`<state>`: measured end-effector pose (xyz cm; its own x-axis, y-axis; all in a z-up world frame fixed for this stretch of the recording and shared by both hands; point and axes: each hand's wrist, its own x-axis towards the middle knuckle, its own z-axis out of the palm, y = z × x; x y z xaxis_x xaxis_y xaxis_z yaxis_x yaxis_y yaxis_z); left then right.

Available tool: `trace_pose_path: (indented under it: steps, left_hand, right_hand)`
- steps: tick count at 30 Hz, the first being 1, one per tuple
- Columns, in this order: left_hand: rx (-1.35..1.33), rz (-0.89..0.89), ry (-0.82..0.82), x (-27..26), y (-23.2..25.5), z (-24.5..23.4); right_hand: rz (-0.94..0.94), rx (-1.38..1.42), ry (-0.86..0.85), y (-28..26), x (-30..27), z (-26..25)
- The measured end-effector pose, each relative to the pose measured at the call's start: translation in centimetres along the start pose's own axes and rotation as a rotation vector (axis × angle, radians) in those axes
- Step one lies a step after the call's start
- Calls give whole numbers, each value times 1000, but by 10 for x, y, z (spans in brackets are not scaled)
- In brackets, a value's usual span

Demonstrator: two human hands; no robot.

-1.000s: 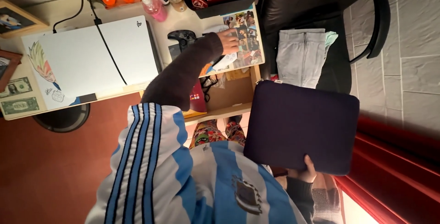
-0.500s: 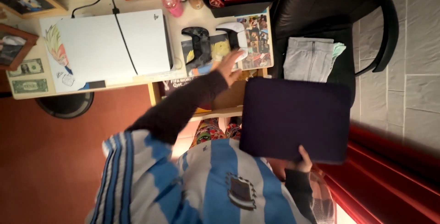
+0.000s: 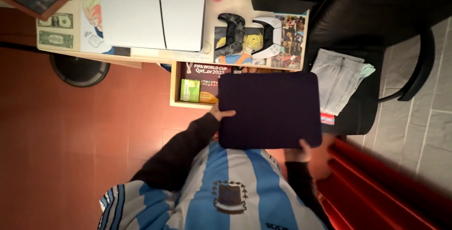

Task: The recorder organizes items in a room, including phone cases, a controller, and a smart speaker.

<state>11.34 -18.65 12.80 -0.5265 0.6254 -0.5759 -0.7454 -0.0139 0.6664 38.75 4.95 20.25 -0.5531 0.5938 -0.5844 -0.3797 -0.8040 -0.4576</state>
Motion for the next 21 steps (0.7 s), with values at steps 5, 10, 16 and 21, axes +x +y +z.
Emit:
trace_pose_path:
  steps: [5,10,16,21]
  left_hand:
    - [133,-93,2,3,26,-71]
    - [129,-215,12,7,43,-94]
    - [165,-215,191,56,-9,-149]
    - [239,-121,303,102,-9,-162]
  right_hand:
    - [222,-252,-99,-24,50,-35]
    - [369,-886,-129,3,95,-22]
    - [343,-1153,-161,31,145,-30]
    - [229,-1219,-195,45,198,-20]
